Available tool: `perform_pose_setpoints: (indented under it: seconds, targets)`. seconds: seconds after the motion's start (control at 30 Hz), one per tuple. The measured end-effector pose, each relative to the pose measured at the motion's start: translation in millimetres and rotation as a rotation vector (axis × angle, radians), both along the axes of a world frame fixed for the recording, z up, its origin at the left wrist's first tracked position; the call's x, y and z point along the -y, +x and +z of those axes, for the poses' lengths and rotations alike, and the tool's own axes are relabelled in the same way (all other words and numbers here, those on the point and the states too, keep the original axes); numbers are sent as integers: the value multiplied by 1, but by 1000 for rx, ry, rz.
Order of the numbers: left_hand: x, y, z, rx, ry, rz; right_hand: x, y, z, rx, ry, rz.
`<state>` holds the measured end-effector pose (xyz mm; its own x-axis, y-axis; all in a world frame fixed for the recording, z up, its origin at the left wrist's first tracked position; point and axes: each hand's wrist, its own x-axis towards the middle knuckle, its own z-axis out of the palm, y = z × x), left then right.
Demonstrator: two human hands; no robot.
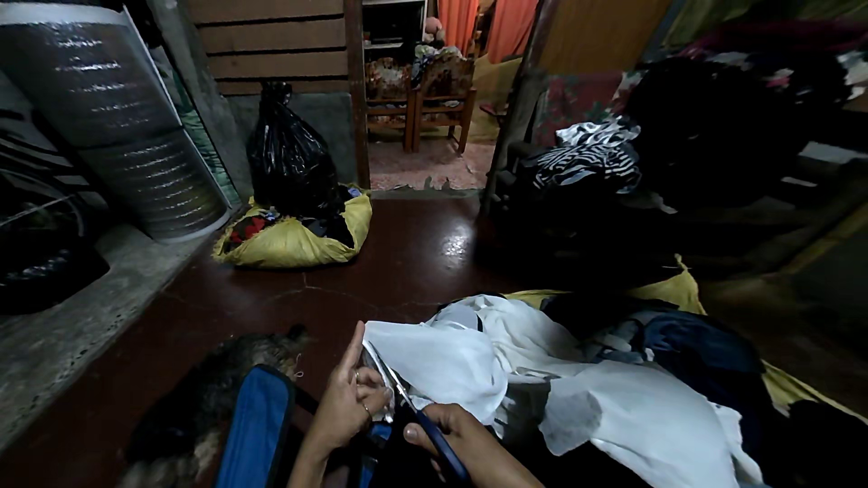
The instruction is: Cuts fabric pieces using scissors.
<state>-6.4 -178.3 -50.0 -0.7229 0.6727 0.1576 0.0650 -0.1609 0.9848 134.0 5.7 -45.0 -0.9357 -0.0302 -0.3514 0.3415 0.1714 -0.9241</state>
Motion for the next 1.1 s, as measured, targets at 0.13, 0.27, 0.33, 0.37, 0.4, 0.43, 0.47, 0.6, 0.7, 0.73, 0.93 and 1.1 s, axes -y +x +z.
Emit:
perform_pose_setpoints:
  seconds: [0.13, 0.27, 0.33, 0.37, 0.4, 0.43, 0.47, 0.6, 0.7, 0.73, 0.93, 1.1]
  targets:
    - [-4, -7, -8, -92, 88, 176, 2, 1, -6, 4, -13, 19]
    - [-13, -10, -6, 45, 88, 406, 9, 2, -8, 42, -64, 50]
    - [-15, -11, -8, 129, 126, 421, 14, 5, -10, 45, -113, 47]
    - [-16, -11, -9, 170, 150, 413, 16, 7, -9, 41, -139, 44]
    - [-16, -11, -10, 210, 172, 399, 18, 9, -9, 42, -159, 42]
    - [-16, -11, -10, 249, 198, 381, 18, 11, -8, 49, -178, 42]
    - [-15, -10, -8, 285, 221, 363, 19, 13, -8, 57, -197, 45]
    - [-13, -8, -5, 332, 250, 321, 20, 16, -7, 66, -244, 61]
    - [-10, -8, -4, 291, 232, 291, 22, 15, -5, 71, -255, 57]
    - [-9, -8, -4, 278, 230, 284, 23, 14, -5, 69, -258, 58]
    - [-6, -10, -7, 252, 215, 232, 25, 10, -2, 68, -270, 66]
    - [-5, -10, -8, 230, 219, 210, 26, 5, -1, 63, -241, 72]
